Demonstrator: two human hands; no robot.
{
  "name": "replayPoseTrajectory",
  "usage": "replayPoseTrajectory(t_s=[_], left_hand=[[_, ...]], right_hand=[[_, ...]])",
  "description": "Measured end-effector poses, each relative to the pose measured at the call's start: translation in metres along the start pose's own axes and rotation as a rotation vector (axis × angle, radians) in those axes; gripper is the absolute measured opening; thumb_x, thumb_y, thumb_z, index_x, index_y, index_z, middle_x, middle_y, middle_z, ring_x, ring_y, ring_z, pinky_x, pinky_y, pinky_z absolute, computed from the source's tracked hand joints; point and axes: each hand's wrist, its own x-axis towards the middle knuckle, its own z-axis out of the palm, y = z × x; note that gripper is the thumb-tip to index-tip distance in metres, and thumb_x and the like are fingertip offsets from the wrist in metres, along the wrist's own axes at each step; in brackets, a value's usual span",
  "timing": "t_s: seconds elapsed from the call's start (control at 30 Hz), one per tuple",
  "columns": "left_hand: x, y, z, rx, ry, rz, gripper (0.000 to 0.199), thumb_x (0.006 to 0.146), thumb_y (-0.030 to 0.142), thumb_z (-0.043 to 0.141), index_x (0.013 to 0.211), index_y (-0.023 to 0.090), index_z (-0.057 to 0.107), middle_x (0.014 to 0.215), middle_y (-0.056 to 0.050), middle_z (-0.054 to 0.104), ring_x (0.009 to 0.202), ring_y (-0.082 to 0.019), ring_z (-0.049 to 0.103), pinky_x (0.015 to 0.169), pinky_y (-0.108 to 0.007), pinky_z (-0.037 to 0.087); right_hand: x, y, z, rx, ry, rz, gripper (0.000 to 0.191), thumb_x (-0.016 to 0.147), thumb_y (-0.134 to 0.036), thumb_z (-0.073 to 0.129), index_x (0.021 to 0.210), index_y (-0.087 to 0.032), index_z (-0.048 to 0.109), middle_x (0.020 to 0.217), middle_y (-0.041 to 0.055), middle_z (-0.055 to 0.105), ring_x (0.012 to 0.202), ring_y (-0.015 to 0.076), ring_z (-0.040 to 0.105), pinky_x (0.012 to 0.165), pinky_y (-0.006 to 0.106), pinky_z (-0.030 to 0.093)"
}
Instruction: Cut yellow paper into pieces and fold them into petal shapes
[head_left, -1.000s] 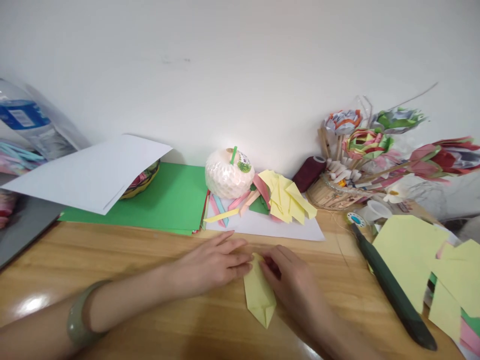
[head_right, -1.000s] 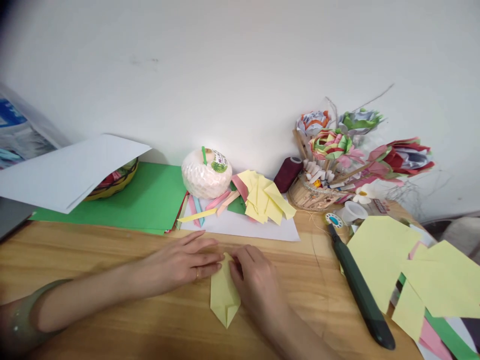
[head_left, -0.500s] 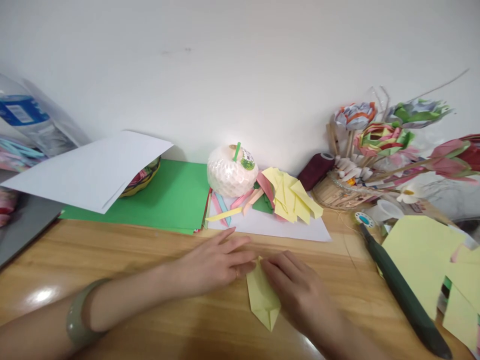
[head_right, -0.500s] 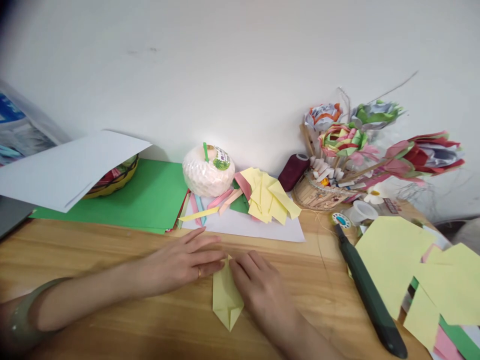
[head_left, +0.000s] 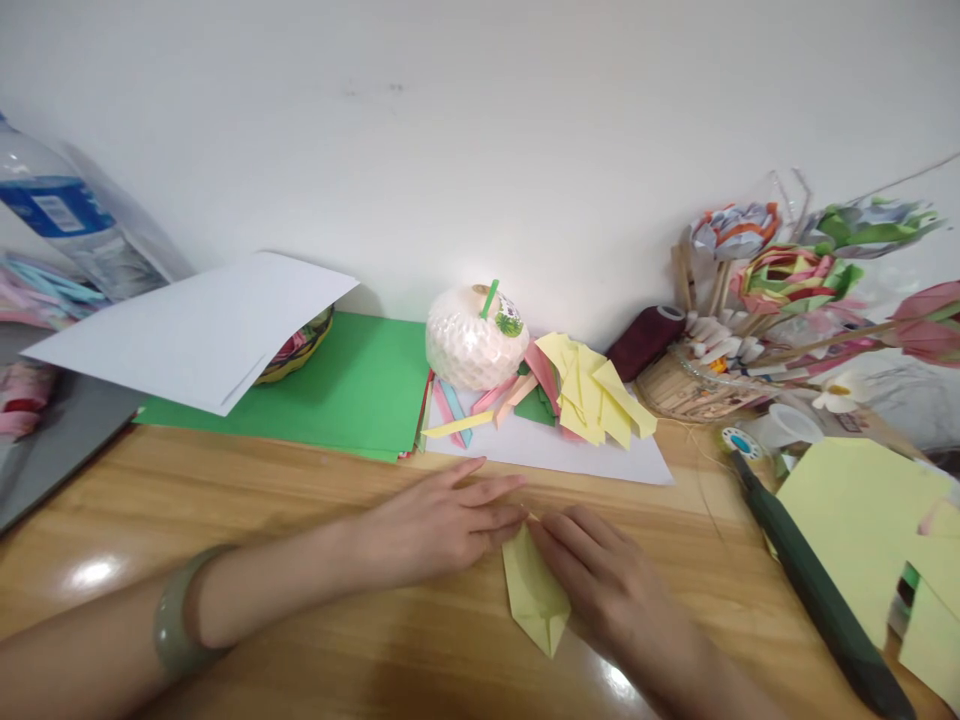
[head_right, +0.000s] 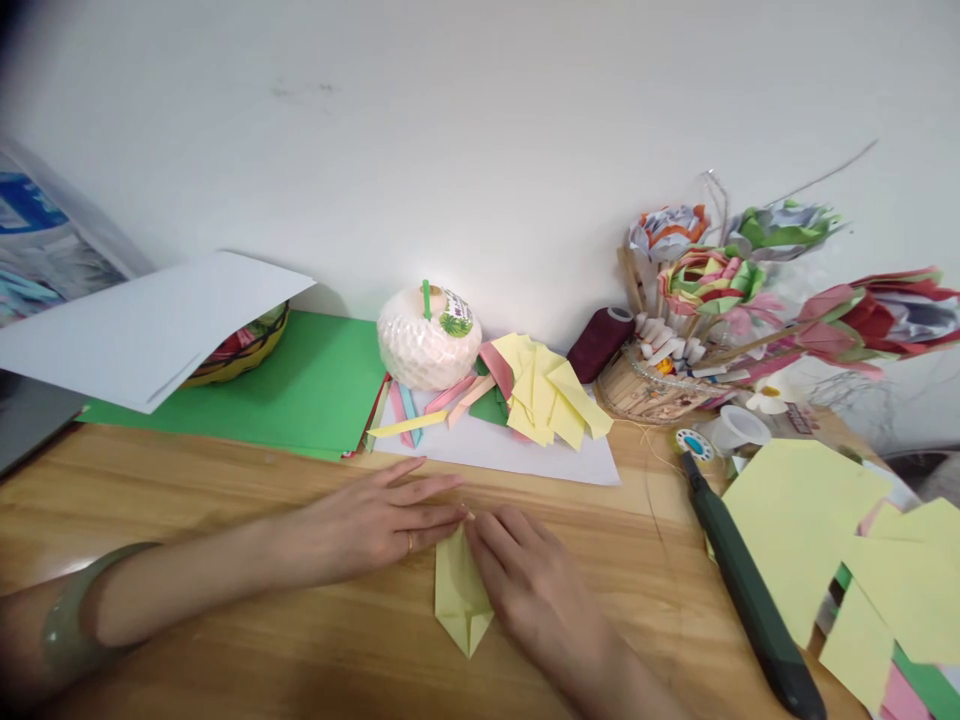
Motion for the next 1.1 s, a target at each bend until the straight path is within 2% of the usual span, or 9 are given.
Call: replayPoseTrajectory(t_s=[0.27, 0.37, 0.47, 0.57, 0.7, 0.8, 0.87, 0.97, 1.1], left_hand=[[0.001, 0.000, -0.001, 0.031, -0.025, 0.003, 0.034, 0.096, 0.018, 0.038, 0.129, 0.017, 0.043, 0.136, -0.001, 0.046, 0.138, -0.019, 0.014, 0.113, -0.043, 0.012], [0.001, 0.001, -0.004, 0.036, -0.047, 0.007, 0.034, 0.096, 0.019, 0.038, 0.130, 0.016, 0.042, 0.137, -0.001, 0.044, 0.137, -0.019, 0.016, 0.113, -0.043, 0.011], [0.002, 0.001, -0.005, 0.038, -0.054, 0.001, 0.034, 0.096, 0.019, 0.037, 0.130, 0.016, 0.043, 0.138, 0.000, 0.044, 0.137, -0.018, 0.018, 0.113, -0.042, 0.010], [0.002, 0.001, -0.004, 0.039, -0.042, -0.005, 0.033, 0.096, 0.019, 0.038, 0.128, 0.016, 0.045, 0.136, 0.000, 0.047, 0.136, -0.019, 0.021, 0.112, -0.042, 0.013], [0.001, 0.001, -0.003, 0.042, -0.021, -0.003, 0.032, 0.095, 0.019, 0.041, 0.126, 0.015, 0.048, 0.133, -0.002, 0.050, 0.133, -0.021, 0.029, 0.110, -0.043, 0.017], [0.001, 0.001, -0.002, 0.059, -0.020, -0.007, 0.032, 0.095, 0.020, 0.041, 0.126, 0.017, 0.048, 0.133, -0.002, 0.050, 0.133, -0.021, 0.029, 0.110, -0.042, 0.017], [0.001, 0.001, -0.002, 0.075, -0.020, -0.002, 0.032, 0.095, 0.021, 0.040, 0.126, 0.018, 0.048, 0.133, -0.001, 0.050, 0.132, -0.021, 0.030, 0.110, -0.041, 0.017], [0.000, 0.002, -0.001, 0.121, 0.040, -0.003, 0.029, 0.095, 0.021, 0.040, 0.122, 0.017, 0.051, 0.127, -0.002, 0.055, 0.127, -0.021, 0.037, 0.110, -0.042, 0.018], [-0.002, 0.006, 0.002, 0.244, 0.214, -0.023, 0.022, 0.092, 0.014, 0.044, 0.106, 0.011, 0.061, 0.105, -0.007, 0.065, 0.111, -0.022, 0.050, 0.110, -0.045, 0.018]], right_hand=[[0.002, 0.002, -0.003, -0.003, -0.046, -0.045, 0.028, 0.086, -0.004, 0.034, 0.096, -0.008, 0.060, 0.081, 0.0102, 0.060, 0.072, 0.0203, 0.053, 0.059, 0.033, 0.050], [0.001, 0.004, -0.004, 0.089, -0.020, 0.013, 0.024, 0.087, -0.007, 0.039, 0.098, -0.011, 0.060, 0.082, 0.0088, 0.060, 0.073, 0.0187, 0.053, 0.060, 0.032, 0.050], [-0.001, 0.007, -0.004, 0.220, 0.034, 0.117, 0.028, 0.087, -0.008, 0.039, 0.106, -0.014, 0.057, 0.087, 0.0087, 0.060, 0.078, 0.0167, 0.056, 0.065, 0.030, 0.051], [0.001, 0.009, -0.008, 0.219, -0.034, 0.117, 0.032, 0.086, -0.008, 0.039, 0.112, -0.016, 0.056, 0.093, 0.0098, 0.060, 0.085, 0.0183, 0.055, 0.071, 0.032, 0.051], [0.003, 0.013, -0.015, 0.152, -0.154, 0.047, 0.024, 0.087, -0.010, 0.041, 0.100, -0.015, 0.061, 0.086, 0.0080, 0.060, 0.079, 0.0192, 0.052, 0.070, 0.034, 0.047], [0.002, 0.018, -0.021, 0.130, -0.161, -0.010, 0.022, 0.088, -0.013, 0.041, 0.093, -0.015, 0.062, 0.082, 0.0071, 0.061, 0.076, 0.0189, 0.051, 0.068, 0.034, 0.044], [0.000, 0.021, -0.024, 0.117, -0.140, -0.028, 0.026, 0.088, -0.010, 0.037, 0.082, -0.017, 0.062, 0.075, 0.0055, 0.059, 0.070, 0.0178, 0.050, 0.063, 0.032, 0.041], [-0.002, 0.025, -0.029, 0.093, -0.091, -0.003, 0.032, 0.085, -0.007, 0.033, 0.071, -0.019, 0.059, 0.064, 0.0036, 0.055, 0.061, 0.0158, 0.048, 0.054, 0.029, 0.036], [0.000, 0.023, -0.036, 0.127, -0.088, 0.063, 0.025, 0.080, -0.009, 0.040, 0.091, -0.017, 0.061, 0.071, 0.0045, 0.059, 0.066, 0.0159, 0.053, 0.055, 0.027, 0.039]])
